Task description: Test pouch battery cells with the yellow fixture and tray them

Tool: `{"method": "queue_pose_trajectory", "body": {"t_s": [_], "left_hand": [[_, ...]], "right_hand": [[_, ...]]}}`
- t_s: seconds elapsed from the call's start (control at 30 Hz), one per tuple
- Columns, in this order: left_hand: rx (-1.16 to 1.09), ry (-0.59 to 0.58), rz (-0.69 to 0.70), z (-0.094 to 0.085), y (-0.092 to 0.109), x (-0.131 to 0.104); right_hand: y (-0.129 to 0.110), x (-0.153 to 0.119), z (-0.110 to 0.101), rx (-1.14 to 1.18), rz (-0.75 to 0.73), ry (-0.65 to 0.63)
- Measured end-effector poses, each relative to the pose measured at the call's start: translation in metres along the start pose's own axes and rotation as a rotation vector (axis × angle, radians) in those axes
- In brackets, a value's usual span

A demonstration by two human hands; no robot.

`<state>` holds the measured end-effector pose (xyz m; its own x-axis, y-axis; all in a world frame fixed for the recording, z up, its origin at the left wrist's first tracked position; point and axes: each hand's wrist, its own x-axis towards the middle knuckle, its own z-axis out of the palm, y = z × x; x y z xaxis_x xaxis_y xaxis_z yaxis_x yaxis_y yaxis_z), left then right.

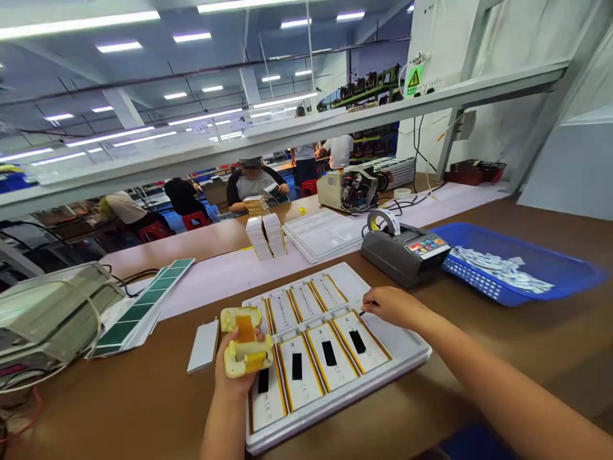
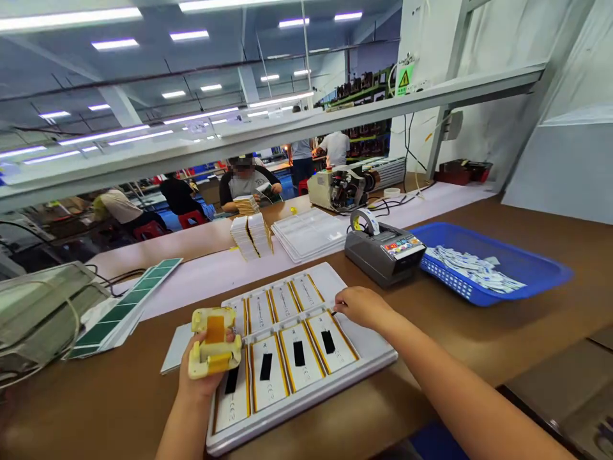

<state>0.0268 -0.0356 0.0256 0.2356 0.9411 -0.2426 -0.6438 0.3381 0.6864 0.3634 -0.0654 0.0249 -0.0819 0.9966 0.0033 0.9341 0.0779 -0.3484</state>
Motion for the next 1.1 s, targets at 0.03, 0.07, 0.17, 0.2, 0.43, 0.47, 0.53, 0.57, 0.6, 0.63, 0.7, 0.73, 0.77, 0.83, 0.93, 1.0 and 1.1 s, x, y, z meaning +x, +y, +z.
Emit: {"method": "queue_pose_trajectory", "body": {"t_s": [0.03, 0.07, 0.17, 0.2, 0.43, 0.47, 0.53, 0.57, 0.6, 0.63, 0.7, 0.73, 0.77, 0.83, 0.93, 1.0, 1.1], "left_hand": [[-0.018, -0.009, -0.006, -0.002, -0.003, 0.003], [-0.033, -0.020, -0.012, -0.004, -0.005, 0.006], [-0.052, -0.042, -0.033, -0.007, -0.009, 0.010], [-0.052, -0.045, -0.034, -0.007, -0.009, 0.009], [-0.116, -0.042, -0.023, -0.006, -0.010, 0.005], [-0.131, -0.050, -0.023, -0.006, -0.010, 0.005], [-0.164, -0.075, -0.022, -0.008, -0.009, 0.004], [-0.181, -0.089, -0.022, -0.009, -0.009, 0.004], [-0.195, -0.097, -0.022, -0.011, -0.009, 0.004], [-0.203, -0.099, -0.023, -0.012, -0.009, 0.004], [-0.205, -0.096, -0.025, -0.014, -0.010, 0.003], [-0.202, -0.094, -0.027, -0.015, -0.010, 0.002], [-0.198, -0.090, -0.030, -0.015, -0.010, 0.001], [-0.202, -0.079, -0.038, -0.014, -0.010, -0.001], [-0.239, -0.101, -0.052, -0.013, -0.011, -0.004], [-0.267, -0.144, -0.064, -0.013, -0.012, -0.005], [-0.288, -0.190, -0.096, -0.012, -0.012, -0.006]], "right_hand": [[-0.005, -0.005, 0.000, -0.086, -0.006, 0.007], [-0.009, -0.009, 0.001, -0.172, -0.018, 0.009], [-0.021, -0.019, 0.004, -0.385, -0.070, -0.020], [-0.025, -0.020, 0.005, -0.433, -0.088, -0.035], [-0.026, -0.022, 0.015, -0.323, 0.121, -0.115], [-0.024, -0.021, 0.015, -0.253, 0.179, -0.138], [-0.023, -0.021, 0.017, -0.141, 0.236, -0.161], [-0.024, -0.021, 0.017, -0.108, 0.248, -0.163], [-0.026, -0.020, 0.018, -0.087, 0.262, -0.167], [-0.028, -0.020, 0.019, -0.072, 0.278, -0.178], [-0.033, -0.019, 0.022, -0.036, 0.304, -0.210], [-0.034, -0.019, 0.024, -0.007, 0.305, -0.226], [-0.034, -0.018, 0.026, 0.028, 0.296, -0.236], [-0.031, -0.018, 0.028, 0.105, 0.274, -0.252], [-0.024, -0.013, 0.021, 0.246, 0.246, -0.257], [-0.027, -0.003, 0.010, 0.357, 0.203, -0.223], [-0.062, 0.023, -0.004, 0.525, 0.061, -0.153]]}}
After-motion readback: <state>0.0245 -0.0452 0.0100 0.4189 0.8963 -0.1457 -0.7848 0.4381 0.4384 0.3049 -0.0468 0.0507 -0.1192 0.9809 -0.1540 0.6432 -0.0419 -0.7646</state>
